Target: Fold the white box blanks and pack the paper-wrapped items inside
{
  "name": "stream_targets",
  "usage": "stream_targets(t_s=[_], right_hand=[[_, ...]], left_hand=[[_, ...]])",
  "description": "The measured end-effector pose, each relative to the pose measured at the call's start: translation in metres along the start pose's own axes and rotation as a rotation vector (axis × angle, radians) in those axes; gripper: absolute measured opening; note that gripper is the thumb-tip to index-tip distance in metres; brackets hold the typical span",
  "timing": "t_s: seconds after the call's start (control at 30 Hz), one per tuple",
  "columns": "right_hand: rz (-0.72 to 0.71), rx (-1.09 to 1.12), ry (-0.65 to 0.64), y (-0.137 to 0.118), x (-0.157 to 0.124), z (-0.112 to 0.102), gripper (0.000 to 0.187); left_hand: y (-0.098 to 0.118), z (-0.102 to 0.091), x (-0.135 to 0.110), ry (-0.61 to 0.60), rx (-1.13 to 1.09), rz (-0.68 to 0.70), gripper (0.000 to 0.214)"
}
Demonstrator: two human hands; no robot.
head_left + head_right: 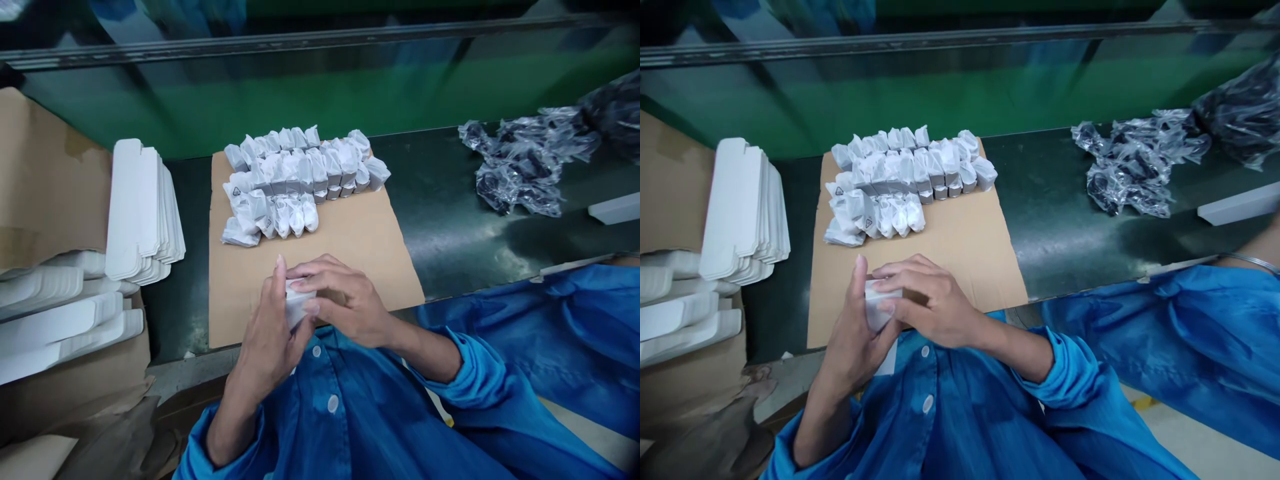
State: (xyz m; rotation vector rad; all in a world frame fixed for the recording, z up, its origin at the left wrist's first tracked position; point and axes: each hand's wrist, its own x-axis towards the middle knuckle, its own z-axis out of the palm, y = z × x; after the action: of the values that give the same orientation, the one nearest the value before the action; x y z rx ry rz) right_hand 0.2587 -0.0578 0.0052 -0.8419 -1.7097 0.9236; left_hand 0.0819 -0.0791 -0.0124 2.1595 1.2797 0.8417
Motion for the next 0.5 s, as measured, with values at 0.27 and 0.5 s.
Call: stream_targets(t_s=[0.27, 0.5], right_hand=[[-0.195, -0.365, 0.042, 0.011, -0.012, 0.038, 0.021], [0.033, -0.603, -0.194, 0.006, 0.063, 0.028, 0.037]], left_hand=[[-0.008, 0.015, -0.015, 0.171, -0.181, -0.168, 0.081], [-0.028, 0.014, 0.006, 0.649, -0.457, -0.507, 0.056]])
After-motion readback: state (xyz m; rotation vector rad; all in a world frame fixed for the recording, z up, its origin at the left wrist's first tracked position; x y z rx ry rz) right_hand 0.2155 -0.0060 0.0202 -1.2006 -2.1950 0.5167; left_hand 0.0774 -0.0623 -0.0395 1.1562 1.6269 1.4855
